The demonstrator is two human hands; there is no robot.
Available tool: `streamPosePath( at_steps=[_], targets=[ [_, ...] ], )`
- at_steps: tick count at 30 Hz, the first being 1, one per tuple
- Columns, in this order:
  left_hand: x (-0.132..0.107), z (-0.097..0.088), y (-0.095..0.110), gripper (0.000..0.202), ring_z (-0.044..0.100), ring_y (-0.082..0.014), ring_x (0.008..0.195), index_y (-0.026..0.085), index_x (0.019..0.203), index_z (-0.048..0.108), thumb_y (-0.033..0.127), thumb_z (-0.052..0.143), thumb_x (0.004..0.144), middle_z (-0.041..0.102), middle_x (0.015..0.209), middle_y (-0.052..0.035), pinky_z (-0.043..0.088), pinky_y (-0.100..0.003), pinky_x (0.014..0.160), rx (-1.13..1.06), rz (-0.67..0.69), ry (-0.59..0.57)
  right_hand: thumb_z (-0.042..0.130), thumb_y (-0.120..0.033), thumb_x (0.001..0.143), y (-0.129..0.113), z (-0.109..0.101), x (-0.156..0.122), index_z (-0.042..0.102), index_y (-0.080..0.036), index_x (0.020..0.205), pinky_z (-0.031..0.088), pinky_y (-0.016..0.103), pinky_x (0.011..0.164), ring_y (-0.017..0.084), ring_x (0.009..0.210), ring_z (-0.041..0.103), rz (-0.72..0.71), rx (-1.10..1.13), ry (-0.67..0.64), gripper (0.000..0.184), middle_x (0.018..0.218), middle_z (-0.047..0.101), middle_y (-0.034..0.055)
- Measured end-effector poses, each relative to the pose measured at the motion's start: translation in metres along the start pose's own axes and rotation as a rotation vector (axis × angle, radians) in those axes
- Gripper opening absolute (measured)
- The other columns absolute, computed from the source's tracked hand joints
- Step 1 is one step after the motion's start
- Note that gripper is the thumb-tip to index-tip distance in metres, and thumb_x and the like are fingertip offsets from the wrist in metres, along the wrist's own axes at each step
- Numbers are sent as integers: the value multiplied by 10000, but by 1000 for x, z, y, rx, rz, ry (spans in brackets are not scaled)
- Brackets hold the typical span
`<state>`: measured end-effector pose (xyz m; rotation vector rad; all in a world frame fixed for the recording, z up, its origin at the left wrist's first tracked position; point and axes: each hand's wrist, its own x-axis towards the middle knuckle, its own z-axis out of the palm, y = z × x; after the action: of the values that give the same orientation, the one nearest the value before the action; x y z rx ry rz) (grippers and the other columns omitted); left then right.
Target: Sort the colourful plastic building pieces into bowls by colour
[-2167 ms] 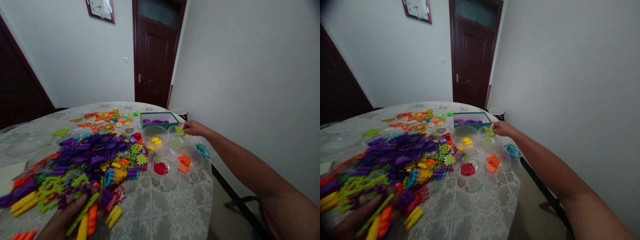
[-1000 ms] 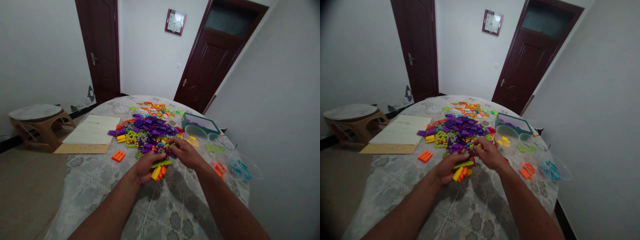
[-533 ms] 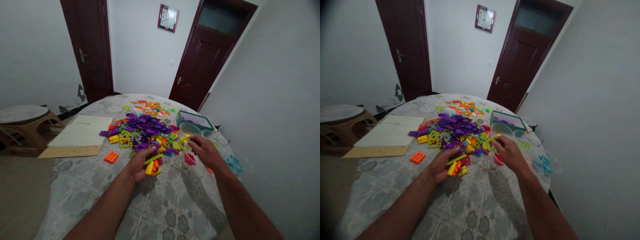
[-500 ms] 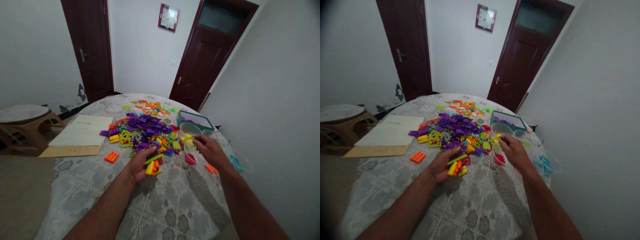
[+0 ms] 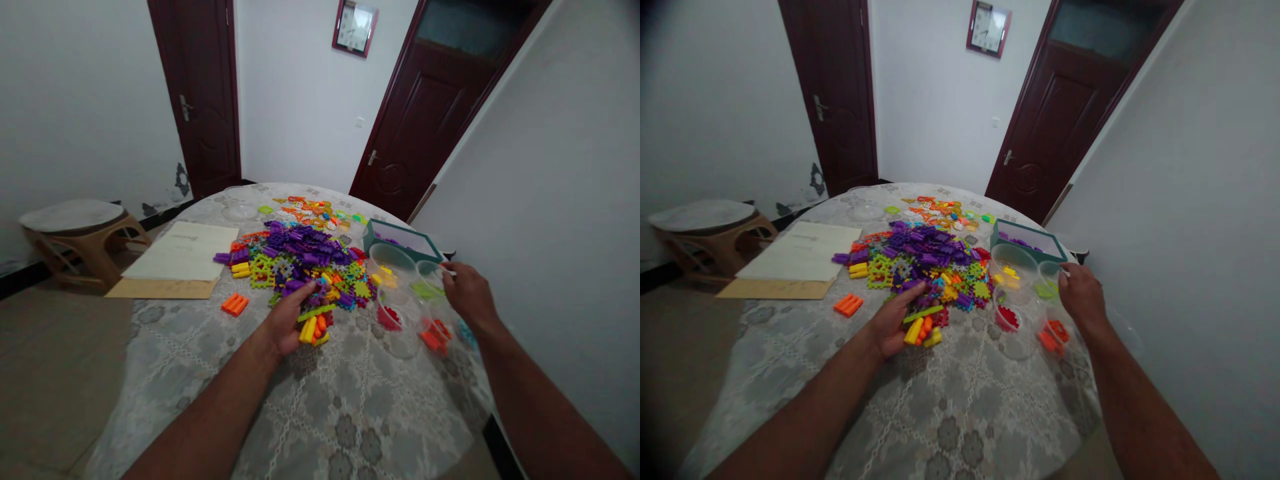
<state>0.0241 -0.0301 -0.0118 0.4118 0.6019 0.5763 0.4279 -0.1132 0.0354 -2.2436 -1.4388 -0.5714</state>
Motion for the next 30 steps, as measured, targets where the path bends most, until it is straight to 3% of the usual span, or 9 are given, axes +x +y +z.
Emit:
streamPosePath(
  at_steps=[4, 7, 11, 13, 16, 20, 23, 27, 30],
  targets=[
    [-3, 2, -1, 330, 739, -242, 572, 133, 1154, 705, 405, 559, 1039, 765, 801, -113, 593, -333, 470, 4, -15, -27, 553, -381, 1013, -96, -20, -53, 717, -238, 1215, 588, 365, 799, 223, 858, 722, -206, 463, -194, 297, 1134, 760, 101],
    [-1, -1, -4, 337, 757, -257, 627, 128, 1181, 704, 397, 563, 1036, 756, 798, -108, 613, -348, 499, 1, -8, -72, 574, -332, 1046, -160, -26, -94, 669, -267, 1309, 588, 332, 763, 197, 866, 704, -455, 676, -362, 287, 1142, 737, 83],
    [6, -7, -7, 298, 740, -225, 605, 111, 1101, 717, 367, 584, 1026, 753, 795, -117, 628, -330, 541, -17, 9, -128, 555, -225, 1061, -199, -18, -117, 642, -260, 1320, 577, 347, 829, 212, 967, 697, -572, 739, -310, 276, 1133, 723, 83],
    [7, -8, -8, 275, 724, -211, 578, 118, 1086, 720, 352, 593, 1020, 753, 799, -107, 618, -321, 519, -24, 15, -135, 552, -196, 1058, -204, -13, -117, 662, -252, 1234, 565, 354, 856, 212, 971, 687, -554, 754, -262, 215, 1094, 719, 75],
    [7, -7, -9, 249, 706, -199, 554, 120, 1076, 726, 326, 601, 1013, 746, 795, -92, 608, -311, 498, -41, 27, -163, 593, -202, 1039, -204, -10, -114, 656, -238, 1152, 548, 316, 774, 186, 858, 661, -549, 775, -305, 135, 1026, 697, 57],
    [6, -7, -9, 206, 708, -207, 549, 124, 1040, 723, 307, 645, 988, 748, 803, -91, 611, -323, 493, -57, 26, -162, 576, -210, 1042, -203, -17, -117, 637, -231, 1098, 528, 305, 781, 182, 867, 646, -566, 796, -315, 85, 1024, 691, 58],
    [5, -7, -7, 232, 727, -235, 563, 118, 1084, 721, 313, 631, 994, 752, 799, -101, 604, -339, 466, -56, 10, -127, 581, -264, 1046, -196, -27, -122, 644, -237, 1094, 520, 293, 747, 174, 817, 649, -427, 818, -324, 84, 973, 698, 42],
    [4, -4, -2, 248, 753, -255, 593, 109, 1124, 716, 298, 606, 1008, 753, 775, -118, 609, -336, 478, -52, 6, -47, 596, -361, 1039, -167, -39, -118, 662, -234, 1095, 513, 280, 689, 171, 733, 665, -169, 804, -309, 153, 843, 702, 12],
    [2, 2, 1, 195, 750, -230, 579, 112, 1097, 708, 247, 594, 1014, 756, 768, -110, 622, -322, 504, -47, 51, 41, 607, -378, 1011, -128, -42, -101, 689, -223, 1034, 501, 288, 697, 176, 734, 666, -96, 625, -200, 176, 861, 720, 24]
  ],
)
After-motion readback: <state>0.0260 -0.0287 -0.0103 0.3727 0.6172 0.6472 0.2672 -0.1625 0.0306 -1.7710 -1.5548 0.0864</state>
